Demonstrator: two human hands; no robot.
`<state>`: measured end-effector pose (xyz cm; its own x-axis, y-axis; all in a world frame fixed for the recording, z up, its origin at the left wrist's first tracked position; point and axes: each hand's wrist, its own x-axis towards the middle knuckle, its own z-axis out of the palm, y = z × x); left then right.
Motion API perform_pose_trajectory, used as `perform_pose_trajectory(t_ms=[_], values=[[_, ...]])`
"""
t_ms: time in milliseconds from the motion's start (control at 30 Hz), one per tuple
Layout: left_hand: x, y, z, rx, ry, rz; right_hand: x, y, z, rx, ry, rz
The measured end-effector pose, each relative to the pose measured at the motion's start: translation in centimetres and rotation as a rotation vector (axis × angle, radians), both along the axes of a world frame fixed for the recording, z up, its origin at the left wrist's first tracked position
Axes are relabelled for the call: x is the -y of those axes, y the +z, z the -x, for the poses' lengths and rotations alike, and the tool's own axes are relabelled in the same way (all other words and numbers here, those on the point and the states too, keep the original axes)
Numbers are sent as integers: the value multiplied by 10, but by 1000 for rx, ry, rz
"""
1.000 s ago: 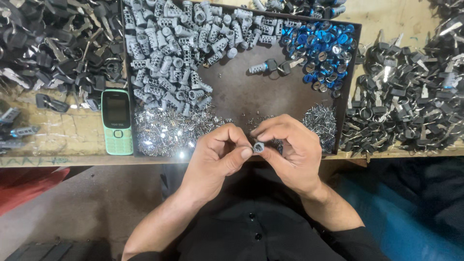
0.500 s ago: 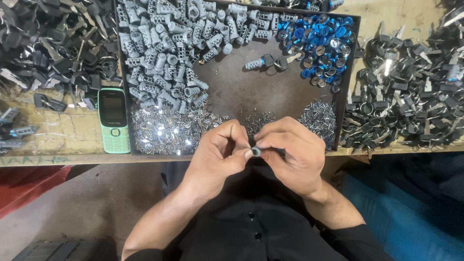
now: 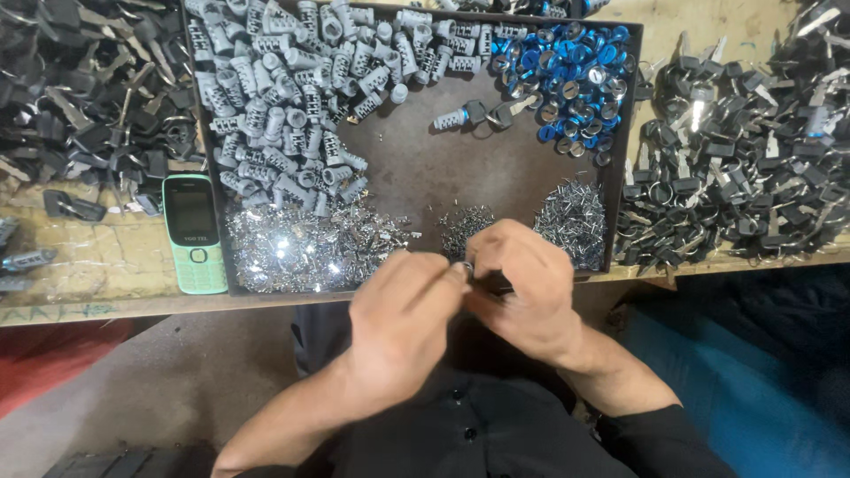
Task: The person repeatedly picks a small grey plastic key blank, inserts a metal pin, and attaches a blue cap to form a finished key blank. They place each completed unit on the tray and continue the cycle with new components from the same tray.
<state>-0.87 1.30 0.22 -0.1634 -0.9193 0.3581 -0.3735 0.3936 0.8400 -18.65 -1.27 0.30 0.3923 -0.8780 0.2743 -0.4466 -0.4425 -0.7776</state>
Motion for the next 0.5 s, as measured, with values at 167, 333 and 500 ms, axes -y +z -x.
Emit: perform_pose_trajectory(t_ms=[167,333,500], values=[[8,3,-4,87,-127,48,0,-4,-1,13,-28,28],[15,-6,-6,-39,-31,-111,27,1,22,-121,140,-76],[12,-15,-9,-158,66,-335,62,-2,56,-516,-239,126]])
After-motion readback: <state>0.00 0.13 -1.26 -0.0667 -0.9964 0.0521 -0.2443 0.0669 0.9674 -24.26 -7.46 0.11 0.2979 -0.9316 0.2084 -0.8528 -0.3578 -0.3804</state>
